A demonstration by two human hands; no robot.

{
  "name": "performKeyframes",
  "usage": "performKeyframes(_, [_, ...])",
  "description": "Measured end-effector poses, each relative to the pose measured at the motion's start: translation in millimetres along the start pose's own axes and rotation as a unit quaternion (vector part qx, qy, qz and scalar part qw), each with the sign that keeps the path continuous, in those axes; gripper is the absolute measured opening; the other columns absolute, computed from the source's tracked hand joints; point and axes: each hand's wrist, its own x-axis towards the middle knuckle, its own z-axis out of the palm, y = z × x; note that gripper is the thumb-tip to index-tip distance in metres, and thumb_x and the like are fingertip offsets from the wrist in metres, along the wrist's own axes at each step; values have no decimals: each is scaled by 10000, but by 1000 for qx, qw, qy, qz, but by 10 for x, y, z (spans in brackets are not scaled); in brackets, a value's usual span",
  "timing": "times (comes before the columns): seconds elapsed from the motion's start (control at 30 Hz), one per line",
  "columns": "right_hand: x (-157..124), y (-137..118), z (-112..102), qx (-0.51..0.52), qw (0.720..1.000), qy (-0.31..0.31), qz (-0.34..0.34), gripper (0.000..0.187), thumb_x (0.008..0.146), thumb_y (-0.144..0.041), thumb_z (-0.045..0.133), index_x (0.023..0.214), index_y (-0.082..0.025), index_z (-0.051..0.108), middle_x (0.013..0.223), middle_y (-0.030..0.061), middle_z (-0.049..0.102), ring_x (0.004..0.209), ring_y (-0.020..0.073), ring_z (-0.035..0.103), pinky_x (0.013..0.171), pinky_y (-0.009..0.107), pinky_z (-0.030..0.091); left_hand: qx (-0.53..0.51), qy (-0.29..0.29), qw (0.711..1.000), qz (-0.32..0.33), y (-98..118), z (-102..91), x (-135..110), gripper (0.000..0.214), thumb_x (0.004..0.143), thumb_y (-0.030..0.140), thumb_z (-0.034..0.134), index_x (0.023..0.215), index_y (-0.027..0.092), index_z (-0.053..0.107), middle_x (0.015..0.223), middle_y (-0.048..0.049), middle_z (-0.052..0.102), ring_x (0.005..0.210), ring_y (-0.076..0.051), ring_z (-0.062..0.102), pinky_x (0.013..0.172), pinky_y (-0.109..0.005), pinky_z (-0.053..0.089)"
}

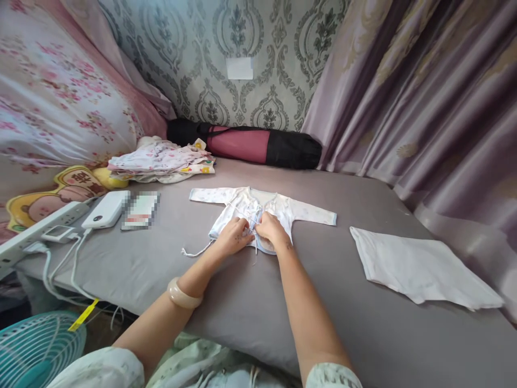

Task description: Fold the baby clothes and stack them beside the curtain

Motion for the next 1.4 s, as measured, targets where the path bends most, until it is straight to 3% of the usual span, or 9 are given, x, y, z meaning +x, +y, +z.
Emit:
performKeyframes(0.17, [-142, -182, -3, -91, 996, 8, 16, 416, 810, -300, 580, 1175, -107, 524, 1156, 206, 640, 1053, 296, 632, 760, 304, 476, 43, 7, 999, -13, -6, 13, -43, 175, 848, 163, 495, 995, 147, 588, 948, -106, 611, 913, -218, 591, 792, -315, 457])
performKeyframes(0.43, [-174, -291, 71, -118, 991, 60, 24, 340, 804, -129, 544, 1137, -67, 567, 1086, 241, 662, 1044, 296, 648, 781, 300, 483, 101, -2, 995, -14, 63, 13, -81, 211, 885, 140, 412, 954, 140, 611, 990, -138, 588, 966, -246, 567, 825, -335, 448])
performKeyframes(0.6, [-6, -9, -38, 122, 991, -23, 52, 100, 737, -116, 609, 816, -176, 618, 640, 39, 662, 626, 203, 681, 562, 249, 502, 99, -20, 995, -23, 85, -47, -83, 256, 924, 168, 378, 929, 181, 633, 968, -111, 605, 969, -231, 582, 789, -311, 442])
performKeyframes(0.73, [53, 120, -197, 380, 922, -40, 70, 121, 741, -45, 573, 752, -166, 580, 506, -44, 568, 468, 107, 586, 498, 196, 511, 59, 3, 998, -26, 137, -61, -51, 260, 944, 226, 384, 944, 198, 642, 932, -93, 614, 945, -223, 590, 757, -295, 431])
performKeyframes(0.83, [20, 61, -268, 474, 878, -30, 50, 109, 766, -51, 571, 782, -159, 570, 548, -44, 588, 465, 81, 568, 487, 175, 509, 5, 37, 999, -22, 194, -31, -6, 263, 949, 258, 388, 961, 202, 644, 928, -85, 619, 931, -216, 592, 761, -288, 430])
performKeyframes(0.93, [-2, -42, -240, 508, 859, -15, 54, 132, 772, -46, 564, 811, -171, 544, 544, -57, 575, 466, 85, 571, 492, 184, 517, -48, 42, 998, -5, 221, 20, 37, 250, 924, 227, 405, 936, 192, 652, 906, -75, 625, 874, -198, 598, 744, -275, 436])
performKeyframes(1.07, [28, -105, -124, 504, 863, 6, 43, 175, 761, -35, 557, 852, -181, 528, 573, -59, 580, 496, 101, 597, 503, 201, 529, -134, 24, 991, 5, 187, 83, 85, 238, 809, 109, 448, 886, 161, 668, 859, -57, 655, 826, -190, 607, 725, -262, 437])
performKeyframes(1.23, [58, -137, -47, 507, 861, 23, 40, 183, 772, -43, 550, 875, -190, 513, 613, -67, 570, 492, 93, 601, 527, 210, 543, -290, 1, 956, -43, 132, 122, 135, 247, 778, 150, 465, 873, 134, 692, 747, -14, 674, 796, -193, 619, 649, -232, 434])
performKeyframes(1.4, [50, -188, 5, 495, 867, 31, 47, 180, 801, -20, 519, 874, -185, 509, 627, -67, 576, 488, 84, 607, 541, 206, 547, -268, 2, 960, -84, 114, 74, 97, 178, 726, 166, 525, 823, 117, 666, 684, -5, 646, 690, -159, 585, 603, -225, 425])
